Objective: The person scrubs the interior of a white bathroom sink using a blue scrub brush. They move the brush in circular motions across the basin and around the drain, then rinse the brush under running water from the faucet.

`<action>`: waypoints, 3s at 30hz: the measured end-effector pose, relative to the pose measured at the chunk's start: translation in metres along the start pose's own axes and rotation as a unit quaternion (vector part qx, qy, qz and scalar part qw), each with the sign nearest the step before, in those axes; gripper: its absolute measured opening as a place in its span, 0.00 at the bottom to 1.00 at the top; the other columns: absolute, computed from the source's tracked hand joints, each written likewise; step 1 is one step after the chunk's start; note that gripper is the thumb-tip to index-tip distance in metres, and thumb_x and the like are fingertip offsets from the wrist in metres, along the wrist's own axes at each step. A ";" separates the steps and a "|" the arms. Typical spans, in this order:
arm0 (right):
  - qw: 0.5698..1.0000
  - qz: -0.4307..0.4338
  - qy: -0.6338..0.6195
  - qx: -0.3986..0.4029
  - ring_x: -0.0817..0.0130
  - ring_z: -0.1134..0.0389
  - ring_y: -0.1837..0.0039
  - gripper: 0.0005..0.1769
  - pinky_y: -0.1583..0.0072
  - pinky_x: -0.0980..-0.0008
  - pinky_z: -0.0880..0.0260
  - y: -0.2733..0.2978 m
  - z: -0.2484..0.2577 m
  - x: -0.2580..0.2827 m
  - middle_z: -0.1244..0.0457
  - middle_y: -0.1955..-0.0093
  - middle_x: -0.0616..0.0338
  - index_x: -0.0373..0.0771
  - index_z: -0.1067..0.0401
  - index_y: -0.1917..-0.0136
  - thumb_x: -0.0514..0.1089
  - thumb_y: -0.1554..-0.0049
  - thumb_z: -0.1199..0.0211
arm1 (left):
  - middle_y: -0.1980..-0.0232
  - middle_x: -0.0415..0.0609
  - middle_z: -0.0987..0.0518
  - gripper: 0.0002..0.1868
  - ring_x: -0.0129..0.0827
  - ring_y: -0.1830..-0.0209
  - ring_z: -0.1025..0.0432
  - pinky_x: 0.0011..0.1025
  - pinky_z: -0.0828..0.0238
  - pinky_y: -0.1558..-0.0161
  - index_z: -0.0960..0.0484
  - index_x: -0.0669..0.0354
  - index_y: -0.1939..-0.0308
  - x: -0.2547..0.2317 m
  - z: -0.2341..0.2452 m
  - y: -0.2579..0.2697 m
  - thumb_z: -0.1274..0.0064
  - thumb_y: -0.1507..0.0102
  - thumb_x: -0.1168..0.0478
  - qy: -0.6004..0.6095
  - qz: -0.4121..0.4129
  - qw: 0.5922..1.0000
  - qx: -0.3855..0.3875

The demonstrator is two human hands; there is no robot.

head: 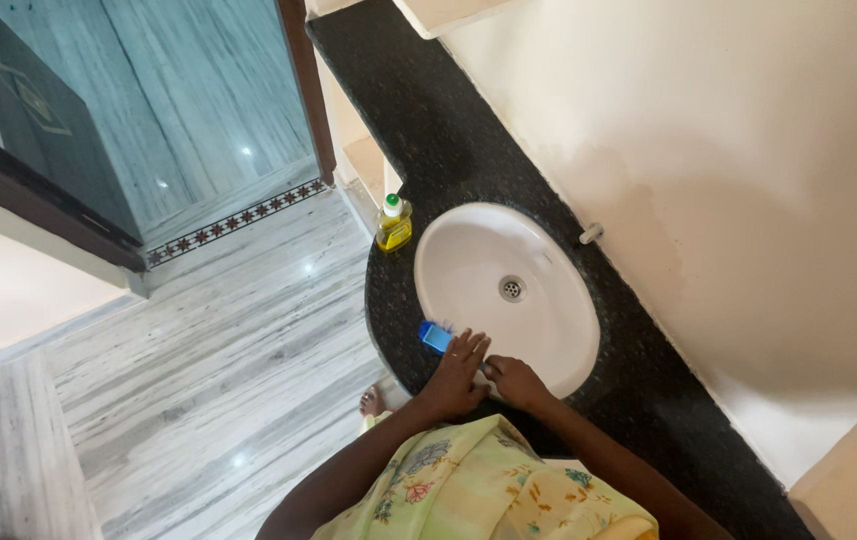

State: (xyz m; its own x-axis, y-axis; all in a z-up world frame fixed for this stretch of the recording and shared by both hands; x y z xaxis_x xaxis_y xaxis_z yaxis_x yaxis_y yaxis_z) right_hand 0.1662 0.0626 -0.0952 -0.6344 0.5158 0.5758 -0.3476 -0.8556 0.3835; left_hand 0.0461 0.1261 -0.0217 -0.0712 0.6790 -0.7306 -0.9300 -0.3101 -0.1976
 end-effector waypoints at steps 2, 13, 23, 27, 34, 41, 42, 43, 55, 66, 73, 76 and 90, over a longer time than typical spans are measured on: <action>0.999 0.025 0.005 -0.026 0.42 0.31 0.50 0.18 0.48 0.50 0.32 -0.026 0.008 0.015 0.31 0.55 0.43 0.37 0.28 0.53 0.54 0.37 0.46 | 0.19 0.68 0.51 0.50 0.63 0.17 0.62 0.56 0.67 0.22 0.51 0.71 0.22 0.020 0.002 -0.005 0.39 0.41 0.58 -0.049 0.053 0.997 -0.008; 0.994 -0.004 -0.024 -0.109 0.42 0.31 0.51 0.18 0.50 0.47 0.34 -0.140 0.034 0.029 0.32 0.57 0.46 0.41 0.31 0.54 0.56 0.35 0.49 | 0.17 0.68 0.60 0.46 0.62 0.17 0.64 0.53 0.64 0.22 0.55 0.73 0.22 0.119 0.007 -0.060 0.46 0.37 0.62 -0.064 0.118 0.991 -0.001; 0.981 -0.017 0.043 -0.190 0.39 0.30 0.54 0.13 0.51 0.42 0.34 -0.187 0.096 0.035 0.31 0.59 0.44 0.42 0.32 0.50 0.52 0.34 0.51 | 0.21 0.66 0.45 0.39 0.60 0.19 0.54 0.54 0.59 0.23 0.45 0.72 0.25 0.157 -0.005 -0.119 0.48 0.37 0.62 -0.083 0.127 0.988 0.019; 0.971 -0.031 0.110 -0.212 0.41 0.28 0.55 0.11 0.51 0.41 0.32 -0.185 0.148 0.032 0.30 0.59 0.45 0.41 0.33 0.47 0.47 0.34 0.53 | 0.22 0.66 0.42 0.37 0.63 0.19 0.55 0.57 0.59 0.24 0.39 0.70 0.27 0.131 -0.008 -0.117 0.46 0.38 0.61 -0.090 0.126 0.987 0.031; 0.951 -0.124 0.125 -0.254 0.40 0.28 0.48 0.14 0.46 0.42 0.31 -0.161 0.196 -0.028 0.30 0.53 0.41 0.40 0.30 0.46 0.50 0.34 0.52 | 0.24 0.64 0.39 0.30 0.64 0.20 0.55 0.58 0.59 0.24 0.29 0.65 0.33 0.085 -0.034 -0.104 0.44 0.39 0.62 -0.076 0.089 0.991 0.068; 0.941 -0.169 0.033 -0.292 0.34 0.34 0.38 0.20 0.37 0.43 0.35 -0.109 0.201 -0.115 0.34 0.39 0.38 0.37 0.26 0.43 0.53 0.35 0.49 | 0.27 0.64 0.35 0.26 0.65 0.21 0.51 0.58 0.54 0.26 0.24 0.62 0.37 0.040 -0.069 -0.094 0.43 0.40 0.62 -0.039 0.042 0.994 0.088; 0.939 -0.166 0.033 -0.299 0.33 0.35 0.38 0.21 0.37 0.43 0.35 -0.097 0.201 -0.121 0.34 0.39 0.38 0.37 0.26 0.43 0.53 0.35 0.48 | 0.27 0.64 0.34 0.26 0.66 0.22 0.50 0.58 0.53 0.26 0.23 0.62 0.38 0.033 -0.075 -0.091 0.43 0.40 0.63 -0.035 0.029 0.995 0.089; 0.937 -0.170 0.030 -0.304 0.34 0.34 0.39 0.21 0.38 0.43 0.35 -0.084 0.202 -0.129 0.34 0.40 0.38 0.36 0.26 0.43 0.54 0.36 0.48 | 0.28 0.64 0.33 0.26 0.66 0.22 0.49 0.57 0.52 0.27 0.23 0.62 0.38 0.027 -0.082 -0.090 0.43 0.41 0.62 -0.033 0.022 0.995 0.094; 0.868 -0.260 -0.308 -0.291 0.68 0.46 0.72 0.16 0.68 0.62 0.48 0.076 0.159 -0.220 0.43 0.73 0.58 0.34 0.28 0.58 0.47 0.35 0.45 | 0.29 0.63 0.31 0.25 0.62 0.24 0.44 0.51 0.48 0.26 0.22 0.59 0.38 -0.032 -0.142 -0.072 0.43 0.40 0.59 0.007 -0.023 0.985 0.168; 0.912 -0.219 -0.220 -0.268 0.61 0.43 0.69 0.20 0.63 0.56 0.43 0.003 0.191 -0.184 0.42 0.70 0.53 0.30 0.29 0.60 0.49 0.35 0.45 | 0.29 0.60 0.30 0.28 0.53 0.29 0.36 0.42 0.38 0.31 0.27 0.60 0.32 -0.020 -0.131 -0.052 0.46 0.37 0.57 0.082 0.100 0.976 0.176; 0.932 -0.252 -0.101 -0.241 0.48 0.30 0.56 0.18 0.51 0.51 0.33 0.138 0.151 -0.200 0.31 0.59 0.42 0.34 0.24 0.53 0.51 0.38 0.46 | 0.29 0.64 0.30 0.32 0.55 0.29 0.34 0.43 0.37 0.30 0.36 0.61 0.26 -0.045 -0.148 -0.062 0.50 0.33 0.55 0.123 0.106 0.966 0.200; 0.933 -0.249 -0.120 -0.229 0.49 0.28 0.55 0.17 0.49 0.53 0.31 0.185 0.104 -0.192 0.30 0.59 0.43 0.37 0.23 0.53 0.52 0.40 0.45 | 0.24 0.68 0.40 0.36 0.61 0.26 0.41 0.46 0.41 0.30 0.42 0.67 0.25 -0.077 -0.148 -0.065 0.49 0.33 0.58 0.110 -0.015 0.980 0.167; 0.931 -0.277 -0.021 -0.238 0.37 0.31 0.43 0.19 0.42 0.46 0.32 0.126 0.141 -0.200 0.31 0.48 0.40 0.38 0.24 0.50 0.54 0.37 0.47 | 0.33 0.59 0.25 0.23 0.51 0.29 0.33 0.45 0.37 0.28 0.26 0.58 0.32 -0.139 -0.124 -0.113 0.55 0.32 0.61 0.013 -0.029 0.989 0.144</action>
State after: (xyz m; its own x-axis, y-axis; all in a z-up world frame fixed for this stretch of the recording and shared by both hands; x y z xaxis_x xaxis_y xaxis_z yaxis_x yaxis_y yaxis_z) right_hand 0.3464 -0.1423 -0.0599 -0.2435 0.8759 0.4164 -0.8860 -0.3756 0.2720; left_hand 0.2058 -0.0155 0.0216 -0.0096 0.6721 -0.7404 -0.9966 -0.0671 -0.0480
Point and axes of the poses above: each hand's wrist, its own y-axis away from the middle knuckle, its own z-axis out of the back of the hand, x = y × z, the point moved 9 cm from there along -y, towards the middle knuckle
